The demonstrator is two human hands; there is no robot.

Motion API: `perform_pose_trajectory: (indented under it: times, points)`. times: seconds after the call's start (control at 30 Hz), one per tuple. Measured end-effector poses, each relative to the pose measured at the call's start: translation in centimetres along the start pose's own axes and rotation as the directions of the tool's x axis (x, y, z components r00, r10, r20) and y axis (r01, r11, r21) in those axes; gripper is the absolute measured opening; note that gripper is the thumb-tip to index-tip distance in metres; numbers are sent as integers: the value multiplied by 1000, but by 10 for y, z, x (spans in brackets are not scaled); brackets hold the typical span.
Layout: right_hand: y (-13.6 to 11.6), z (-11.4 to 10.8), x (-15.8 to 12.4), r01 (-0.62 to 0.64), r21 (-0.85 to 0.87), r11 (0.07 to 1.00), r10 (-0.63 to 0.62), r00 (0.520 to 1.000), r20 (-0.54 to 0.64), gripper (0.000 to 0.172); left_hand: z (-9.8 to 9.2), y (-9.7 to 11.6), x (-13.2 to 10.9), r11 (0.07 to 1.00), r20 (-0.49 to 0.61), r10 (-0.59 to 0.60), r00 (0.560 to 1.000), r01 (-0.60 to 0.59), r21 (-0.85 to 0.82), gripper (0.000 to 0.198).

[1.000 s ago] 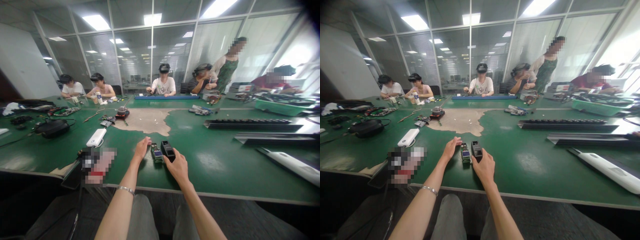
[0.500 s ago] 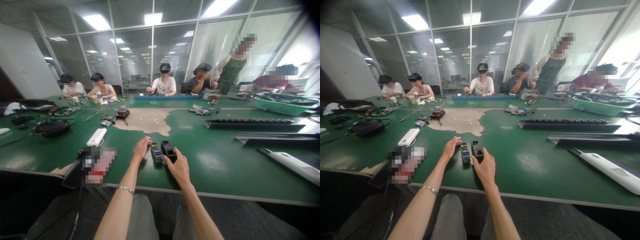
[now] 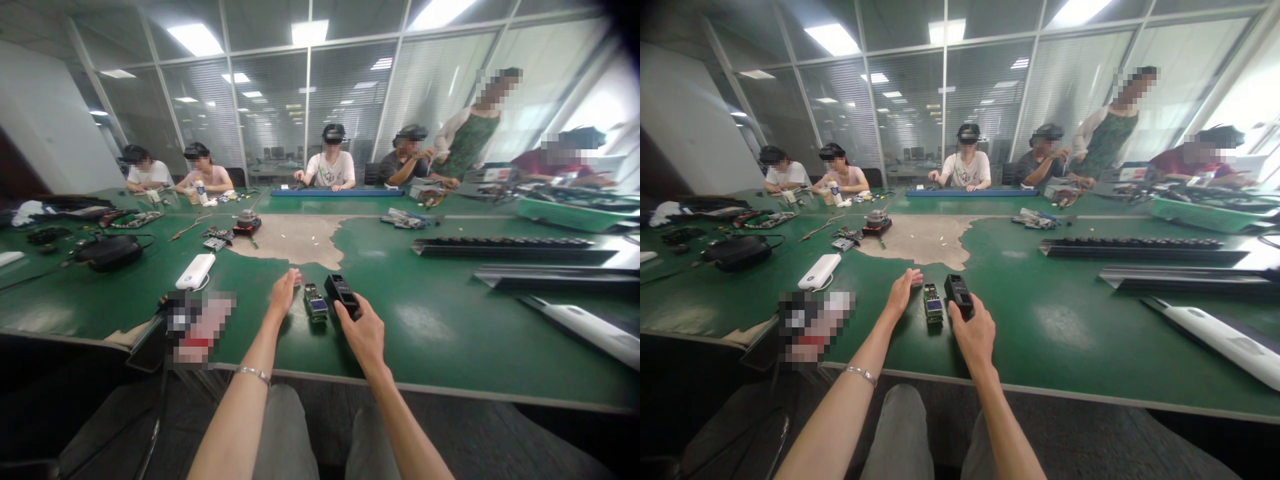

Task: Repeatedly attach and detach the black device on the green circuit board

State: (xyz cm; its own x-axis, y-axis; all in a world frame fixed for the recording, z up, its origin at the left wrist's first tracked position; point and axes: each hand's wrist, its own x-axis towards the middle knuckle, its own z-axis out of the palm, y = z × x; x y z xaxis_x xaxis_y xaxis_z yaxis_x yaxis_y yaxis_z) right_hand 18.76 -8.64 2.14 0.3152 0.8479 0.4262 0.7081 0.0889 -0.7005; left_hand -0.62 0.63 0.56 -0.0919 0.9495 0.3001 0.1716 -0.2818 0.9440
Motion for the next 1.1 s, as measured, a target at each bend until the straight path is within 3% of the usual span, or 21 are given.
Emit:
perform_pose_trajectory:
  times: [0.17, 0.43, 0.67, 1.1]
  points:
    - [-35, -8, 0, 57, 40, 998, -57, 998, -12, 51, 1, -5, 2, 1000, -11, 5, 1000, -5, -16, 62]
    - [-66, 4, -7, 58, -235, 970, -35, 994, 102, 54, 0, -4, 1, 1000, -12, -1, 1000, 0, -27, 62]
    - [-69, 11, -6, 114, -314, 943, -77, 989, 129, 54, -2, 2, -1, 1000, 6, -2, 1000, 2, 7, 63]
    - [-48, 17, -32, 144, -305, 941, -96, 981, 167, 56, -1, 4, -3, 996, 57, 17, 998, -22, 88, 62]
